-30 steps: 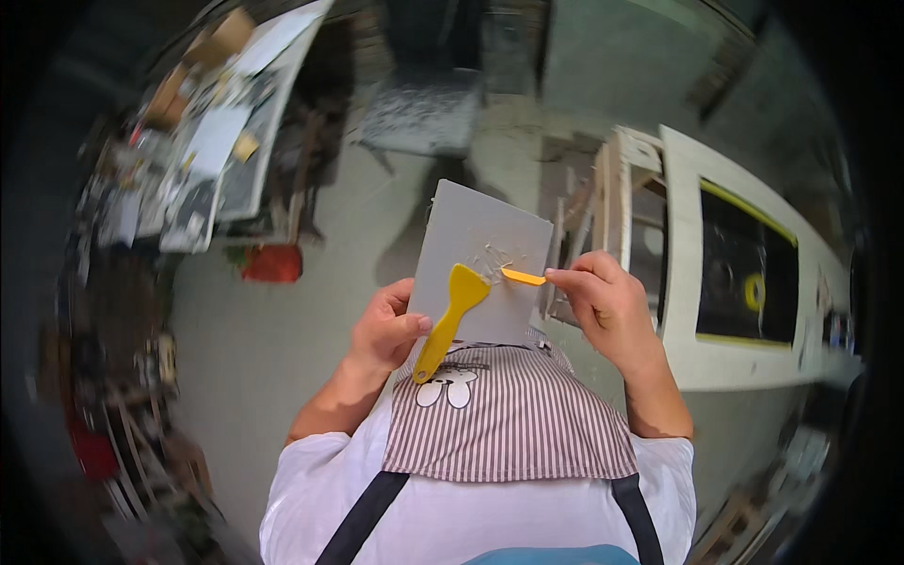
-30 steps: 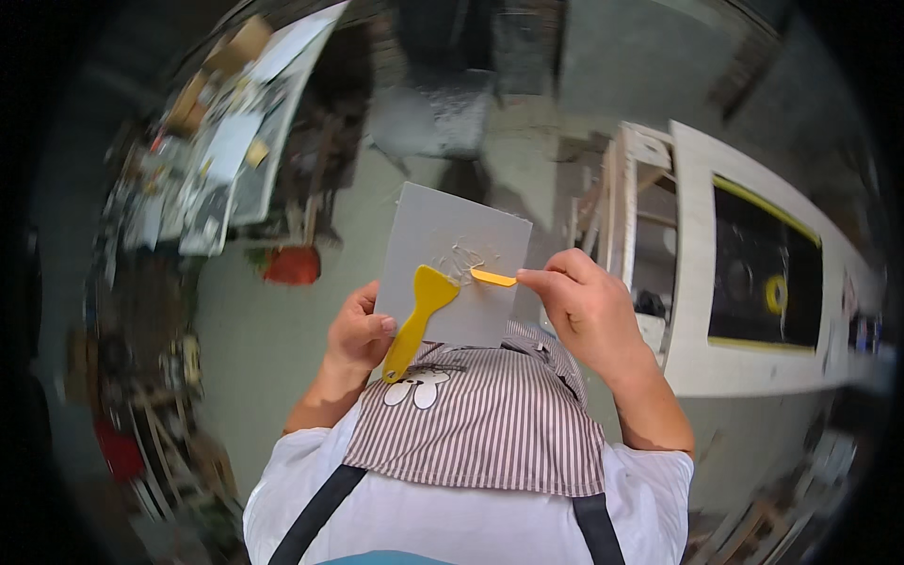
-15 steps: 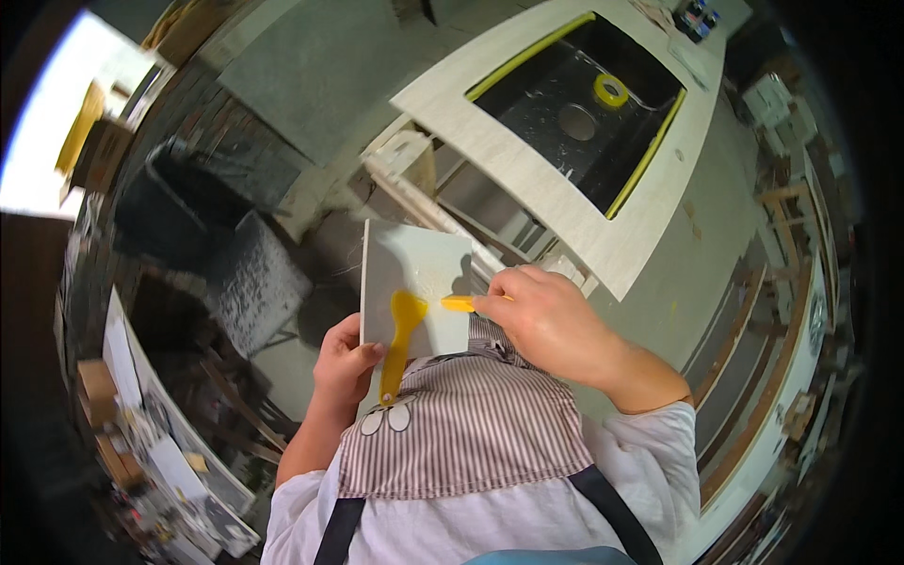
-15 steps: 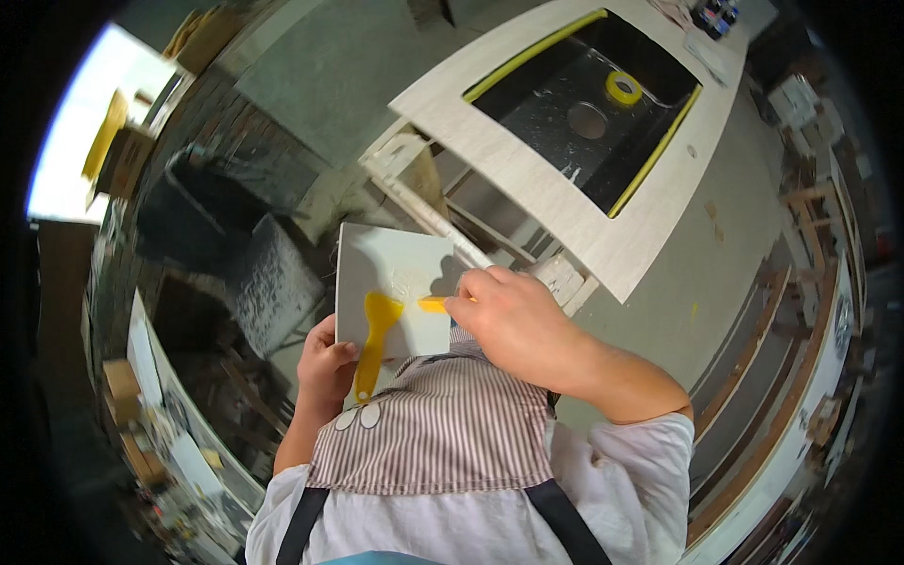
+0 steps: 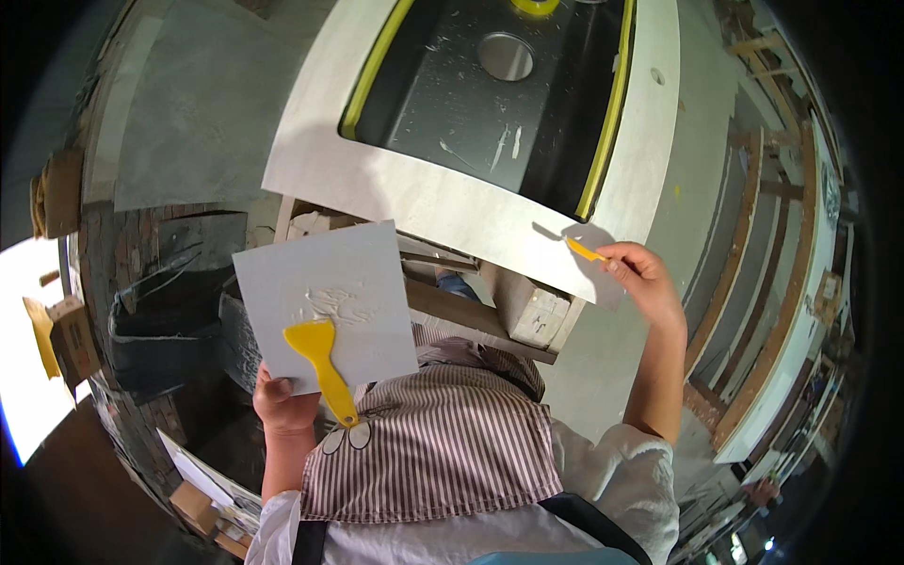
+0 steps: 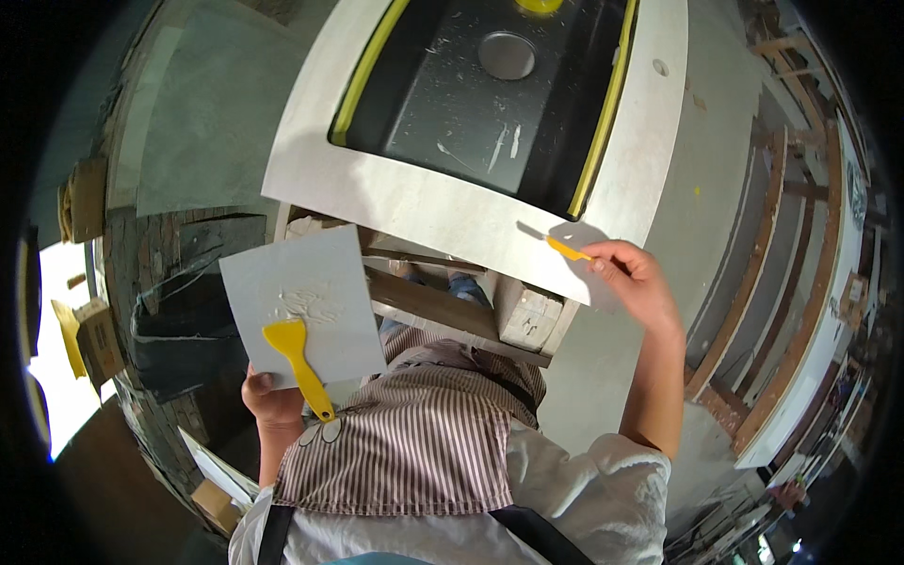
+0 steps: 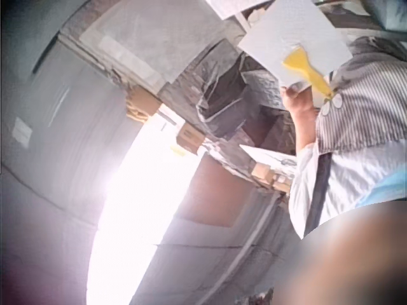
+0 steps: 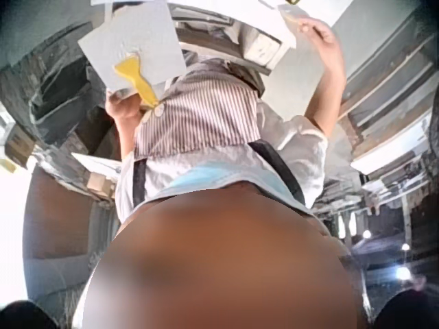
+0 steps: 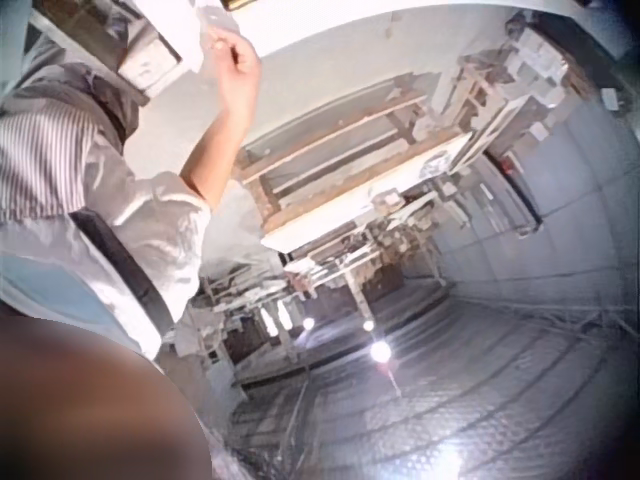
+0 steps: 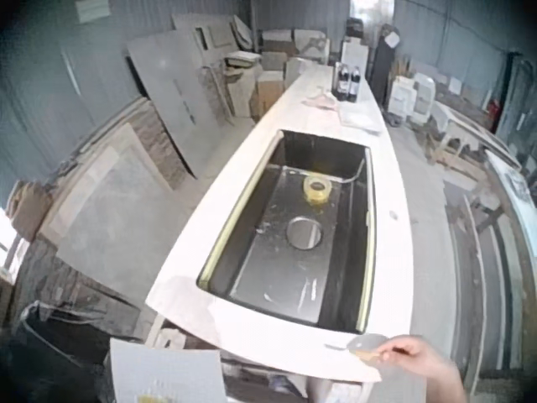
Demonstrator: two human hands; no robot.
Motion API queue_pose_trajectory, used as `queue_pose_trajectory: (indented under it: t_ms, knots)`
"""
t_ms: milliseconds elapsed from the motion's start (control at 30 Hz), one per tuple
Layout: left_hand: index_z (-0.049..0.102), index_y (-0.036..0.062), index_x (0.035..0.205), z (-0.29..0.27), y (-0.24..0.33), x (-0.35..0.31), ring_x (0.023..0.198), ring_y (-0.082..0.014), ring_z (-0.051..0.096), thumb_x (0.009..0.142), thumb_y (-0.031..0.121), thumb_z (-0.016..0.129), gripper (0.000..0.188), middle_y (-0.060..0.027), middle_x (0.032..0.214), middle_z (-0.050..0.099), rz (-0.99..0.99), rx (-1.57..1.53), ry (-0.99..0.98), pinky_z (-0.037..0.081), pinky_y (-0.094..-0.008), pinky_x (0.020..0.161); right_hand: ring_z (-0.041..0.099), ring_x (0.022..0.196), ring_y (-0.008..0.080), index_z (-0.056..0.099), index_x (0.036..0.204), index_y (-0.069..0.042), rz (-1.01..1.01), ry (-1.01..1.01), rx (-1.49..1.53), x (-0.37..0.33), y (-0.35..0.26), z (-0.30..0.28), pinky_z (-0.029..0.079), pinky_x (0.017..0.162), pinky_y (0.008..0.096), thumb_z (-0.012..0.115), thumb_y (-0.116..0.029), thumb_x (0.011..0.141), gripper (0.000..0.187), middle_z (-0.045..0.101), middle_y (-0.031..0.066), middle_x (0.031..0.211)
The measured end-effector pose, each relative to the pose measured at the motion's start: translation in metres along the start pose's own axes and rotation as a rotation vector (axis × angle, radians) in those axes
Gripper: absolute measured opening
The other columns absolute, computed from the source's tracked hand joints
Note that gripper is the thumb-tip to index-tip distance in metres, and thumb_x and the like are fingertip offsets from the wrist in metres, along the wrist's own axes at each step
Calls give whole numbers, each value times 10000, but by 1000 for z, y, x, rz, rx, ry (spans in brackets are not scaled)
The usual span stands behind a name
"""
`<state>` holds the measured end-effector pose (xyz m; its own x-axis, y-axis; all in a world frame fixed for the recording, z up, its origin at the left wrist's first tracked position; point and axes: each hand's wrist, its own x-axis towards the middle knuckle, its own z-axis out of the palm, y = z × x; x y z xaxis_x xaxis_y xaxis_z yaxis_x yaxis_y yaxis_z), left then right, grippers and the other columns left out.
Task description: The person applies a white sealant along the taped edge of a black sink cutout in a countertop using a small yellow spatula and a larger yellow scraper. They repeatedly transfer material from the scraper to the spatula and smooth the bead along the perimeter. The person then walks to a nearby table and wipes the tools on a cloth.
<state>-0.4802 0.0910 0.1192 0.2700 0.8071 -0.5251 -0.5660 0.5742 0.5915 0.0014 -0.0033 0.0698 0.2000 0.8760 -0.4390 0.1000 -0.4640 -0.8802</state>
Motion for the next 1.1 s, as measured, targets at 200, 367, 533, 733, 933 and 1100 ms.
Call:
queue_pose_trajectory:
  t_ms: [200,367,533,733,933,1100]
  knots:
    - [599,-76,1136,23,25,50,1092,-341,605,565,72,623,590,-171,1132,647,-40,105,9,401,-441,1047,576,842,77,664,1088,-16,-22,38,-76,30,-4,2,464,757,220,589,-6,912,191,653,15,940]
    - [581,-84,1159,30,37,75,1094,-336,603,589,84,627,597,-175,1145,641,-48,143,3,399,-434,1046,573,799,101,674,1084,-33,81,-38,-149,47,-18,4,463,708,227,602,34,881,226,632,34,907]
    - [530,-77,1231,34,47,100,1122,-335,583,599,100,631,664,-175,1195,616,-63,193,9,397,-438,1043,582,732,141,695,1065,-106,28,-81,-287,60,-32,5,459,648,250,635,19,855,252,627,40,856]
    - [510,-73,1256,37,48,122,1135,-363,568,550,92,619,733,-187,1213,601,-100,151,-4,389,-453,1048,571,701,152,700,1055,-115,57,-54,-316,67,-33,10,449,622,264,644,7,850,245,622,39,841]
    - [497,-65,1273,28,52,125,1144,-359,562,563,108,614,740,-188,1222,595,-110,166,-47,396,-455,1047,579,701,152,703,1038,-113,60,-47,-345,71,-32,11,448,610,264,647,-5,851,222,621,36,830]
    - [481,-39,1303,26,50,125,1147,-342,564,597,146,624,744,-174,1243,586,-89,219,-17,420,-459,1033,594,699,161,705,1019,-107,56,-35,-389,69,-36,4,452,603,267,651,-12,850,202,625,37,828]
